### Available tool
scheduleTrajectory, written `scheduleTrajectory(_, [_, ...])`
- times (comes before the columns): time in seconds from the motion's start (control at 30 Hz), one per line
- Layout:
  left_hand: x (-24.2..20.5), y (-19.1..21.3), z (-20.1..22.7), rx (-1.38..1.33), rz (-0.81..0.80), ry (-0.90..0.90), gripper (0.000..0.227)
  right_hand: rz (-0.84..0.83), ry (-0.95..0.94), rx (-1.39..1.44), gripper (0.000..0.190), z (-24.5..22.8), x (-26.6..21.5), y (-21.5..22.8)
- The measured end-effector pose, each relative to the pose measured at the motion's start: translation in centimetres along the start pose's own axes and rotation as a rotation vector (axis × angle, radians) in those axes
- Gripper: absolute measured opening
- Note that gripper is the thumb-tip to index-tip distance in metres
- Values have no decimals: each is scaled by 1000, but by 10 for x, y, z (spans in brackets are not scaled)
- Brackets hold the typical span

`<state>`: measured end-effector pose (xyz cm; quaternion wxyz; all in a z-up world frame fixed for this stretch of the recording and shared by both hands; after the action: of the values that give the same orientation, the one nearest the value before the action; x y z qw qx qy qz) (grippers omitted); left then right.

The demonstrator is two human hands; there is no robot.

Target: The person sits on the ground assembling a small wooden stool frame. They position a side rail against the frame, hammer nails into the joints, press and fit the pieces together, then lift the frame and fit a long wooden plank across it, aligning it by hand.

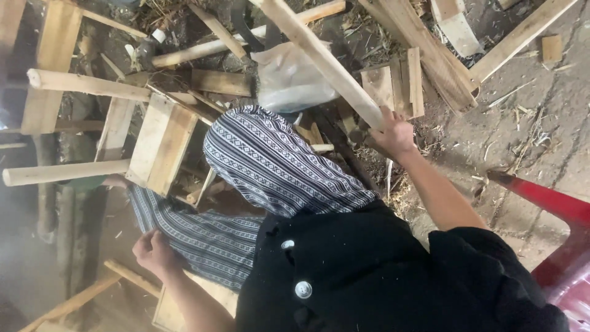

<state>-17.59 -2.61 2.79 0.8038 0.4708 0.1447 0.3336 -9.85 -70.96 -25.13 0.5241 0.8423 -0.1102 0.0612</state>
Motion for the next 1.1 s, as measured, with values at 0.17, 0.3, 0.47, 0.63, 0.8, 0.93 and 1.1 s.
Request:
scheduleTrajectory(0.17, [1,3,-5,9,20,-6,21,-686,-373,174,79,1,-3,8])
scheduleTrajectory(0.3, [0,1,-3,2,28,24,18,-984,-111,-126,47,16,-8,-28])
scheduleTrajectory(0.47, [1,-2,-3,62,11,30,17,33,-835,507,25,170,45,-9])
scheduleTrajectory(0.63, [-3,-9,-5,20,12,-6,13,-702,-691,-249,110,177,49,7])
scheduleTrajectory(0.8, [-4,-21,-8,50,6,16,8,-698,-594,-332,85,189,50,0])
scheduleTrajectory(0.93, [-2,-33,10,92,-27,-7,11,-702,-530,-437,90,211,75,44])
scheduleTrajectory(1.1, [2,-54,25,111,-66,-13,15,-553,-512,-94,101,267,141,103])
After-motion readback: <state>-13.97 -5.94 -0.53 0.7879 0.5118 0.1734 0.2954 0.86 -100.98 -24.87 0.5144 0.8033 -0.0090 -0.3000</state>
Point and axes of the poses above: each hand's wrist, its own x-axis towards the middle knuckle, its own y-axis out of the back of the hand, z = x × y, the point moved 9 cm from there along x, towards the middle knuckle, and after that the axes turned 2 degrees about z, right-handed, at the moved point
